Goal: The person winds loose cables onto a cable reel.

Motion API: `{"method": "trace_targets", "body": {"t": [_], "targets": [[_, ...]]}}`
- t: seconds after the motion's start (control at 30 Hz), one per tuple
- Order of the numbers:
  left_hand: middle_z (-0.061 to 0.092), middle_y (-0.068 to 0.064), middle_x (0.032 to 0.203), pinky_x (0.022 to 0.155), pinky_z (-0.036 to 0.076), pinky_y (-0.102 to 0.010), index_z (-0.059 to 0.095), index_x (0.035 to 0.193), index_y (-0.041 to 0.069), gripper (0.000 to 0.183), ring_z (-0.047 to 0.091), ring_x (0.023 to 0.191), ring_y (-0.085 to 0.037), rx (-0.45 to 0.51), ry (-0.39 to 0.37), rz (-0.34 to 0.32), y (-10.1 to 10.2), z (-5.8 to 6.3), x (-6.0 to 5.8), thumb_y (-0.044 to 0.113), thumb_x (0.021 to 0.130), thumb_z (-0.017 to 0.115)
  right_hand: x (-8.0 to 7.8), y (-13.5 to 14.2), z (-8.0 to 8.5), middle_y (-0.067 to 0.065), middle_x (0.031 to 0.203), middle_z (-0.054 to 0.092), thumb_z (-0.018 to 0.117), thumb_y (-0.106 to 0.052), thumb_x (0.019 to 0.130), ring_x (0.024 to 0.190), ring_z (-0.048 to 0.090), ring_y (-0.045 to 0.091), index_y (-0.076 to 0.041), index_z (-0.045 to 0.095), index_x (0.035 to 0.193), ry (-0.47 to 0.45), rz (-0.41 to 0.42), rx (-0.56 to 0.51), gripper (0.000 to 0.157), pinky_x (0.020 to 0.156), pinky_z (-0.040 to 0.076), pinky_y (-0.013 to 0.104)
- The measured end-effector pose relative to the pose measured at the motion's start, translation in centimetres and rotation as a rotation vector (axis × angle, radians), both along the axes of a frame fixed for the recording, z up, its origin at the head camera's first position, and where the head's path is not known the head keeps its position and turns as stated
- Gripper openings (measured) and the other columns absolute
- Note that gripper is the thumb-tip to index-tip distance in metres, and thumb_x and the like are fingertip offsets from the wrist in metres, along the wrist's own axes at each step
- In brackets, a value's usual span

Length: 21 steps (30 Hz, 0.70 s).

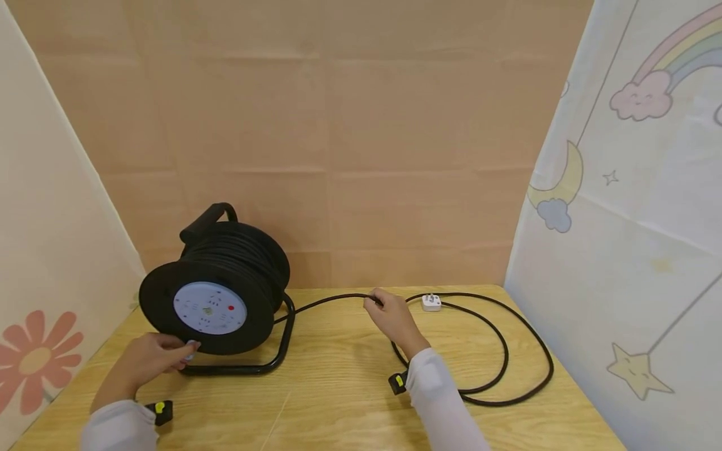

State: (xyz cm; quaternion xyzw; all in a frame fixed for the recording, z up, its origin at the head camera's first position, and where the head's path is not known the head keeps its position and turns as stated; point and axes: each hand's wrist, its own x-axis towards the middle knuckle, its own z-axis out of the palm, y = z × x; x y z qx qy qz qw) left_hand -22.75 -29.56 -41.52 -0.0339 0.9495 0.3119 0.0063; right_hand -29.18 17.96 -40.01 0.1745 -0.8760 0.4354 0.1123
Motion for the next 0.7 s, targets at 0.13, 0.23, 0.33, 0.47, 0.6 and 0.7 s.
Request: {"method": "trace_targets", "body": {"t": [0.13,0.23,0.33,0.47,0.6,0.7], "targets": [[0.069,0.003,0.075,0.072,0.052,-0.043,0.074,0.088,0.008,0.052,0.062,0.08,-0.019,-0.052,0.021,0.001,-0.3,0.4,0.2,0.06,0.087,0.068,0.1,-0.4,-0.2,-0.003,0.088,0.064,0.054,-0.026,0.105,0.074,0.056,0.017,-0.018,0.07,0.101,-0.005,0.015,0.001,0.017,0.067,0.048,0.036],[0.07,0.002,0.076,0.075,0.053,-0.048,0.075,0.089,0.007,0.053,0.063,0.082,-0.021,-0.059,0.03,0.008,-0.5,0.5,0.3,0.06,0.087,0.069,0.1,-0.6,-0.4,-0.005,0.092,0.066,0.054,-0.026,0.105,0.078,0.06,0.015,-0.02,0.07,0.102,-0.017,0.018,0.007,0.017,0.07,0.049,0.036],[0.07,0.002,0.076,0.079,0.052,-0.054,0.075,0.091,0.007,0.056,0.063,0.084,-0.022,-0.057,0.034,0.017,-0.7,0.7,0.4,0.062,0.087,0.068,0.0,-0.8,-0.6,-0.006,0.093,0.067,0.054,-0.028,0.104,0.081,0.062,0.015,-0.02,0.07,0.102,-0.014,0.019,0.02,0.018,0.071,0.051,0.037],[0.07,0.001,0.076,0.08,0.052,-0.055,0.076,0.092,0.007,0.057,0.063,0.084,-0.023,-0.046,0.057,0.042,-1.0,0.8,0.5,0.063,0.087,0.067,-0.2,-1.0,-0.8,-0.009,0.096,0.069,0.055,-0.034,0.104,0.085,0.066,0.016,-0.022,0.071,0.105,0.018,0.026,0.047,0.02,0.073,0.053,0.037],[0.071,-0.001,0.079,0.075,0.053,-0.052,0.076,0.093,0.004,0.062,0.063,0.085,-0.025,-0.032,0.087,0.098,-1.3,0.9,0.8,0.065,0.087,0.066,-0.3,-1.2,-1.0,-0.011,0.078,0.064,0.057,-0.041,0.102,0.064,0.057,0.012,-0.025,0.071,0.105,0.047,0.025,0.088,0.021,0.062,0.047,0.031],[0.073,-0.005,0.084,0.069,0.053,-0.046,0.076,0.093,0.003,0.063,0.062,0.085,-0.027,-0.023,0.13,0.145,-1.4,0.9,1.1,0.065,0.086,0.067,-0.5,-1.5,-1.3,-0.008,0.062,0.051,0.06,-0.045,0.1,0.051,0.04,0.01,-0.025,0.072,0.102,0.051,0.027,0.115,0.023,0.052,0.038,0.028]]}}
